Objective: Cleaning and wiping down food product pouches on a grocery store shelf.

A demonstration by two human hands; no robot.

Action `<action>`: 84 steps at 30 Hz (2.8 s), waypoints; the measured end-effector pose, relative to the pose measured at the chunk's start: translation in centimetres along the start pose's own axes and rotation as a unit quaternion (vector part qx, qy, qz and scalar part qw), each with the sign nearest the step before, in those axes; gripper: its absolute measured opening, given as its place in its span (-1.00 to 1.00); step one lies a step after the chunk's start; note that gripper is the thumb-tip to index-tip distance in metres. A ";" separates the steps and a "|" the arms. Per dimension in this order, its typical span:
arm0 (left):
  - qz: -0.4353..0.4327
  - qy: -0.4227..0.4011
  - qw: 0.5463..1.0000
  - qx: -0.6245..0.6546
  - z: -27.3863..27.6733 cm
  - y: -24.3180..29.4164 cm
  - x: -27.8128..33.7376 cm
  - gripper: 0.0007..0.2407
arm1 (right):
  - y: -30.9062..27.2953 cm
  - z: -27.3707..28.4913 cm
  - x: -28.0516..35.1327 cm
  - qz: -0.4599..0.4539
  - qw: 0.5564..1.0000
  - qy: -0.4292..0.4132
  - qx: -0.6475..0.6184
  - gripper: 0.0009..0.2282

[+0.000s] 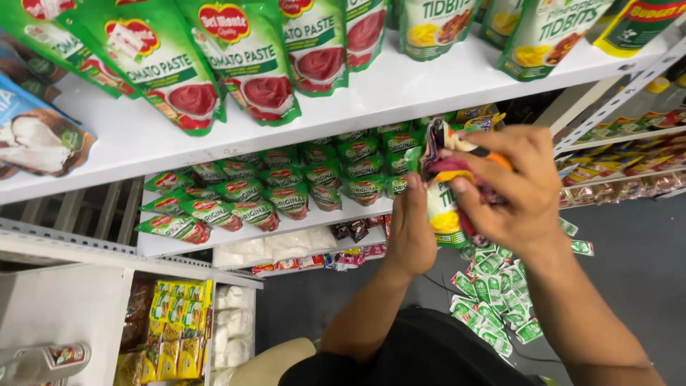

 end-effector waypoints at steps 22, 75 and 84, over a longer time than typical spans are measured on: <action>0.209 0.097 0.851 0.471 3.8 7.2 -7.9 -0.42 | -1.2 -2.9 3.9 0.011 0.993 0.048 -0.109 -0.75; 0.302 0.159 0.875 0.343 3.0 5.1 -6.2 -0.54 | 1.1 -1.1 5.4 -0.056 0.983 0.006 -0.175 -0.82; 0.222 0.167 0.830 0.483 0.9 1.2 -3.9 -0.73 | 1.2 -2.3 5.3 -0.358 0.802 0.071 -0.473 -0.38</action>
Point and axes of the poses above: each hand's wrist, its own x-axis away from the middle knuckle, its own z-axis out of the back of the hand, y = z × x, the point moved 2 cm from there along -x, towards the middle knuckle, and after that the axes turned 2 degrees about y, right-handed, at the moved point
